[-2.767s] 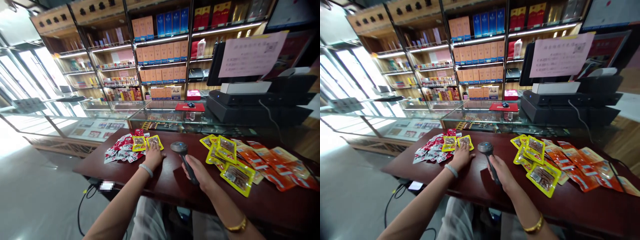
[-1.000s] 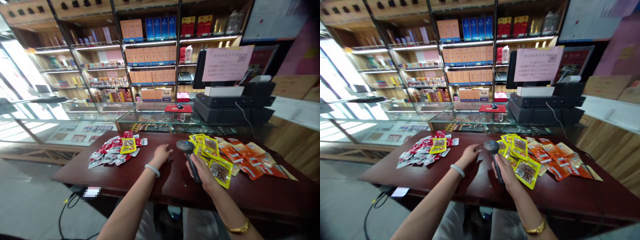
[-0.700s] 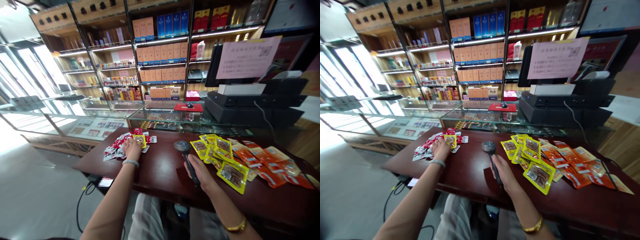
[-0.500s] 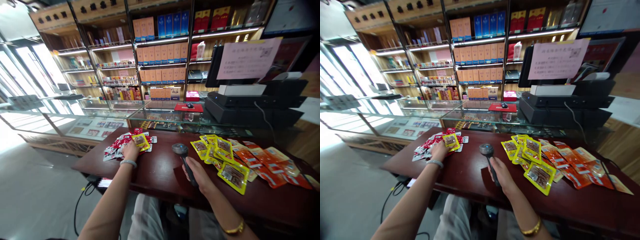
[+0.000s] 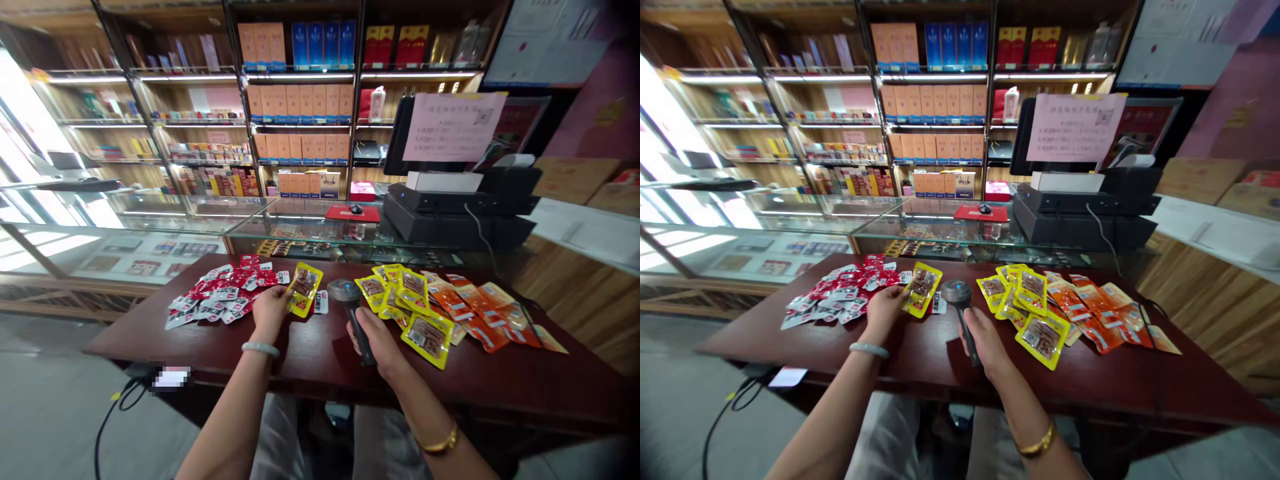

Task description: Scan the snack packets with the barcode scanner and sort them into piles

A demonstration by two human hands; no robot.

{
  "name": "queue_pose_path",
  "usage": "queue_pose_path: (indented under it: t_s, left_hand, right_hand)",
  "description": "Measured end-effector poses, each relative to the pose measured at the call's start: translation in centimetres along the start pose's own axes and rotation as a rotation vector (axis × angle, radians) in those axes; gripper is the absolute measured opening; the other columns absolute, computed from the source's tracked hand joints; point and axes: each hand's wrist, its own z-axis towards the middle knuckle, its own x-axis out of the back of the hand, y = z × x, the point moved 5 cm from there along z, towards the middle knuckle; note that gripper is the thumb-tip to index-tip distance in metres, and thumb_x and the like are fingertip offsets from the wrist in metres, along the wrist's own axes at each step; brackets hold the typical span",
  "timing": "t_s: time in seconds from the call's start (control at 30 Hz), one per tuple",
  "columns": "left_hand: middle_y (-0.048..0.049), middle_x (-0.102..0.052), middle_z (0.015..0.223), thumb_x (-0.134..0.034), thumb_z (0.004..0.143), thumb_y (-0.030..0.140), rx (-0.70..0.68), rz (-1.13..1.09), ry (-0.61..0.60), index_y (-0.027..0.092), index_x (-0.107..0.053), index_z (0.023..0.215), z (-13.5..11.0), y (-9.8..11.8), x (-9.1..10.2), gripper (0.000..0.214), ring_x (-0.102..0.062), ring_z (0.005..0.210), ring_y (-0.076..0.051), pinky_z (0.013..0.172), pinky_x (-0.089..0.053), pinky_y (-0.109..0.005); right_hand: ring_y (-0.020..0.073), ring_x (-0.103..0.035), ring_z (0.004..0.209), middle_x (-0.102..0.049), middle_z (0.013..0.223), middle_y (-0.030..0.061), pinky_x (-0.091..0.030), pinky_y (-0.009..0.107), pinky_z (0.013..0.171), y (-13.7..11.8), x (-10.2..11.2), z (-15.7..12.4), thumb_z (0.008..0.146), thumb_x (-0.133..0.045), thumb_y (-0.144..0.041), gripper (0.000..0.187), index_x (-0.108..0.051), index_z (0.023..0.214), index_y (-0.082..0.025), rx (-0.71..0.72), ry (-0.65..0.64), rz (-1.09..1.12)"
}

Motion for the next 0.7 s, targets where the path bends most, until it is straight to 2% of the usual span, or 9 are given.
queue_pose_path:
  t_s: [0.17,0.37,0.53,0.6,0.7]
  left_hand:
    - [-0.001,-0.073,0.074,-0.061,0.081,0.043,-0.055,-0.189,-0.082,0.022,-0.073,0.085,-1.9,3.2,-3.3,0.025,-0.063,0.066,-0.015,0.056,-0.036,-0.023]
    - [-0.0021,-0.072,0.07,-0.062,0.082,0.043,-0.069,-0.285,-0.156,0.021,-0.073,0.083,-2.0,5.0,-6.0,0.024,-0.062,0.061,-0.014,0.054,-0.036,-0.022]
    - [-0.0022,-0.071,0.068,-0.064,0.08,0.034,-0.09,-0.382,-0.177,0.018,-0.074,0.082,-1.7,8.2,-8.7,0.019,-0.059,0.057,-0.013,0.052,-0.038,-0.021]
    - [-0.0029,-0.071,0.07,-0.064,0.081,0.029,-0.102,-0.431,-0.255,0.016,-0.075,0.087,-2.0,10.4,-10.6,0.019,-0.059,0.055,-0.012,0.052,-0.04,-0.02]
    - [-0.0043,-0.073,0.074,-0.061,0.083,0.023,-0.175,-0.429,-0.502,0.016,-0.076,0.1,-3.2,13.4,-13.4,0.024,-0.061,0.056,-0.013,0.056,-0.044,-0.022]
  right_hand:
    - [0.0056,-0.04,0.039,-0.053,0.057,-0.0056,-0.031,0.017,0.035,-1.0,1.5,0.1,0.078,-0.065,-0.066,0.047,-0.054,0.078,-0.02,0.036,0.029,0.063]
    - [0.0053,-0.039,0.038,-0.051,0.056,-0.0064,-0.03,0.016,0.035,-1.8,3.3,-0.4,0.077,-0.068,-0.065,0.05,-0.06,0.095,-0.019,0.034,0.081,0.092]
    - [0.0056,-0.039,0.038,-0.05,0.055,-0.0064,-0.03,0.017,0.034,-1.6,5.6,-0.7,0.075,-0.068,-0.067,0.049,-0.052,0.08,-0.021,0.059,0.189,0.088]
    - [0.0064,-0.04,0.039,-0.05,0.056,-0.0061,-0.031,0.017,0.034,-1.4,6.5,-0.8,0.073,-0.069,-0.068,0.051,-0.048,0.076,-0.022,0.052,0.235,0.089]
    - [0.0067,-0.041,0.039,-0.051,0.057,-0.006,-0.032,0.017,0.035,-1.4,7.2,-1.1,0.072,-0.069,-0.068,0.051,-0.048,0.078,-0.022,0.037,0.257,0.074]
